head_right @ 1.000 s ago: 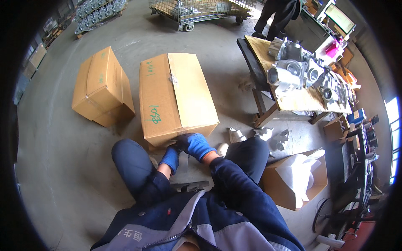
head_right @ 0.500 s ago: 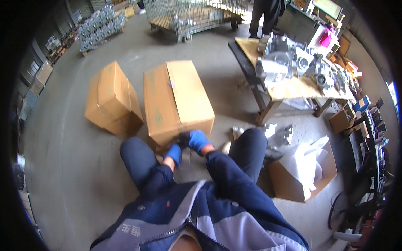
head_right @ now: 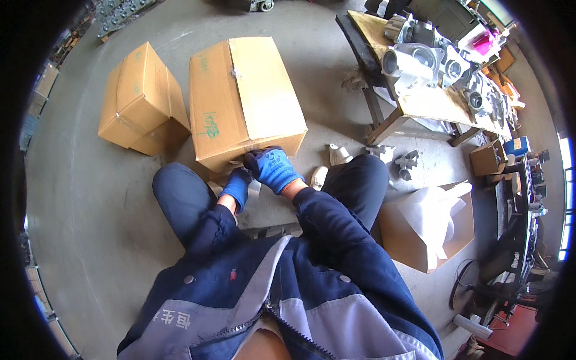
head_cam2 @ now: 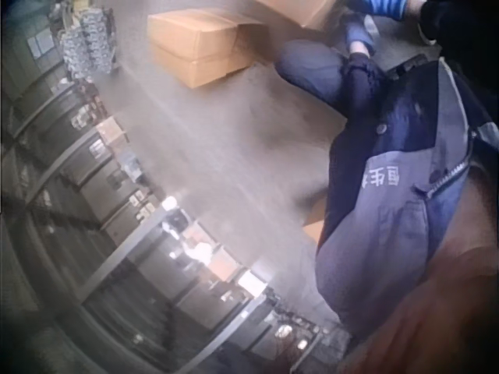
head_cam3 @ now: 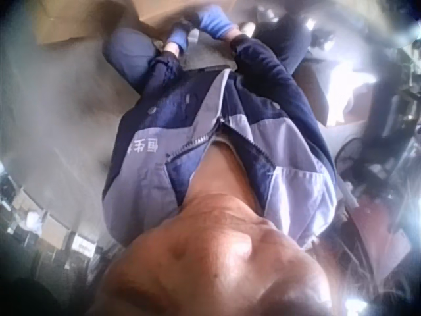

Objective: The person packs shiny metal parts into a cardboard box. They remove each part from a plastic bag, place it into the box, and arrange them with white foam padding. The person closes the box and seals it with tape.

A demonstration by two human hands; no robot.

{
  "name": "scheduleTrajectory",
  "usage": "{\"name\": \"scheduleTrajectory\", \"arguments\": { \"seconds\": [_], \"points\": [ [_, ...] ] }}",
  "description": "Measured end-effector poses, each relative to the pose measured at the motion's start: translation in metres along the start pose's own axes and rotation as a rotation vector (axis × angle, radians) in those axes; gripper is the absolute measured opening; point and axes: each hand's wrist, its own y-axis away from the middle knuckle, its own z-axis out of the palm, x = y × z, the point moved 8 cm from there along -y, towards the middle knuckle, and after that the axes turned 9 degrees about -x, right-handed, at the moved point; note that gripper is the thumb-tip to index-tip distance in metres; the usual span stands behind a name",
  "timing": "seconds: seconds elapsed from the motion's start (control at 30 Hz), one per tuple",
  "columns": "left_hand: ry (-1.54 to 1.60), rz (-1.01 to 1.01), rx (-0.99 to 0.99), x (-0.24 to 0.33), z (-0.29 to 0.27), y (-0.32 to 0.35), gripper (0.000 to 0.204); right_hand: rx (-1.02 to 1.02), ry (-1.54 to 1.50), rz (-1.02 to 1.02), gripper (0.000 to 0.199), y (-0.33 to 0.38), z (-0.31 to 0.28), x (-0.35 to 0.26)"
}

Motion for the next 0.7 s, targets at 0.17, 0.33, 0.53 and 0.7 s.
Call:
{"name": "scheduleTrajectory", "arguments": {
  "seconds": [0.17, 0.33, 0.53, 0.7],
  "points": [
    [0.257, -0.284, -0.07, 0.001, 0.054, 0.056, 0.042, -0.815, 0.064, 0.26, 0.033, 0.072, 0.121, 0.044],
    [1.04, -0.576, -0.301, -0.032, 0.106, 0.099, 0.057, -0.56, -0.272, 0.494, 0.029, 0.071, 0.093, 0.071],
    [1.397, -0.11, 0.092, 0.017, 0.047, 0.07, 0.024, -0.718, -1.057, 1.101, 0.049, 0.111, 0.025, 0.071],
    [1.417, -0.206, 0.066, 0.176, -0.084, 0.134, 0.041, -0.653, -1.343, 0.924, 0.053, 0.132, 0.007, 0.04]
  ]
}}
